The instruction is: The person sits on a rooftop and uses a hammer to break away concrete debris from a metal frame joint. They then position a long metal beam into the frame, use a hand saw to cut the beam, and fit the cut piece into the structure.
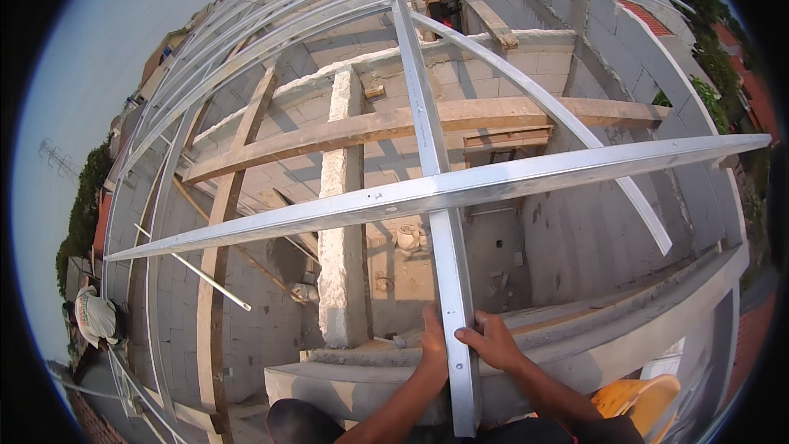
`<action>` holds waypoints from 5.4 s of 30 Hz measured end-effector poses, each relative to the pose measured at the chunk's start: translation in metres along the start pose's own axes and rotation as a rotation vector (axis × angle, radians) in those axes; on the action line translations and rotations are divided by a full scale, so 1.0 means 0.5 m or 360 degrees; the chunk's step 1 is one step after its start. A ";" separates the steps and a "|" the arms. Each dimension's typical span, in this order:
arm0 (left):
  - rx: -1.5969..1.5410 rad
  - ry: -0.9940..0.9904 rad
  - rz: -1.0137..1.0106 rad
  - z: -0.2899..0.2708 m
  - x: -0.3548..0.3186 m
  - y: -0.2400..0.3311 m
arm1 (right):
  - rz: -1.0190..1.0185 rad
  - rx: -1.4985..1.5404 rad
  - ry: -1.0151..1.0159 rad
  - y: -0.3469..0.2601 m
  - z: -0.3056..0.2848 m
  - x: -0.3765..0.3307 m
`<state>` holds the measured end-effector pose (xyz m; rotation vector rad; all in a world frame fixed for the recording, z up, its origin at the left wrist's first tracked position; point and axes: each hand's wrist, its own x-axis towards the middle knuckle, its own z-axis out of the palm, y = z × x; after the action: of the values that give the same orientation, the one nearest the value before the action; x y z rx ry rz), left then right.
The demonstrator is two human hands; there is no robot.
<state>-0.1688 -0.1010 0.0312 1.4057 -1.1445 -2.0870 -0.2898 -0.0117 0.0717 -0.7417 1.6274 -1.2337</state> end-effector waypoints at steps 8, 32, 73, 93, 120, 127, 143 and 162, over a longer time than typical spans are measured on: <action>-0.0413 0.0042 -0.0441 0.062 -0.060 0.110 | 0.0026 0.0086 -0.0003 0.018 -0.011 -0.005; -0.0340 -0.0368 -0.0125 0.034 -0.052 0.131 | -0.0044 -0.0209 0.0164 -0.035 0.053 -0.040; -0.0406 -0.0416 -0.0349 0.017 -0.021 0.114 | 0.0026 -0.0397 0.0206 0.004 0.019 -0.049; -0.0432 -0.0640 -0.0250 0.010 -0.002 0.068 | -0.0099 -0.0399 0.0381 -0.005 0.018 -0.061; -0.0564 -0.0626 -0.0250 0.111 0.005 0.019 | 0.0132 -0.0235 0.0555 0.002 -0.054 -0.072; -0.0112 -0.0711 -0.0084 0.091 0.003 0.056 | 0.0190 -0.0657 0.0625 -0.007 -0.055 -0.080; 0.2497 -0.0178 0.0398 -0.173 -0.162 0.059 | -0.0367 -0.1325 0.1353 0.074 -0.034 -0.255; 0.2708 -0.0023 0.0713 -0.139 -0.191 0.035 | -0.0531 -0.1277 0.1758 0.114 -0.036 -0.295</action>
<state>-0.0678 -0.0751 0.0893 1.2634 -3.0811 -0.4592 -0.2459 0.1410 0.0652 -0.8797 3.1150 -1.2861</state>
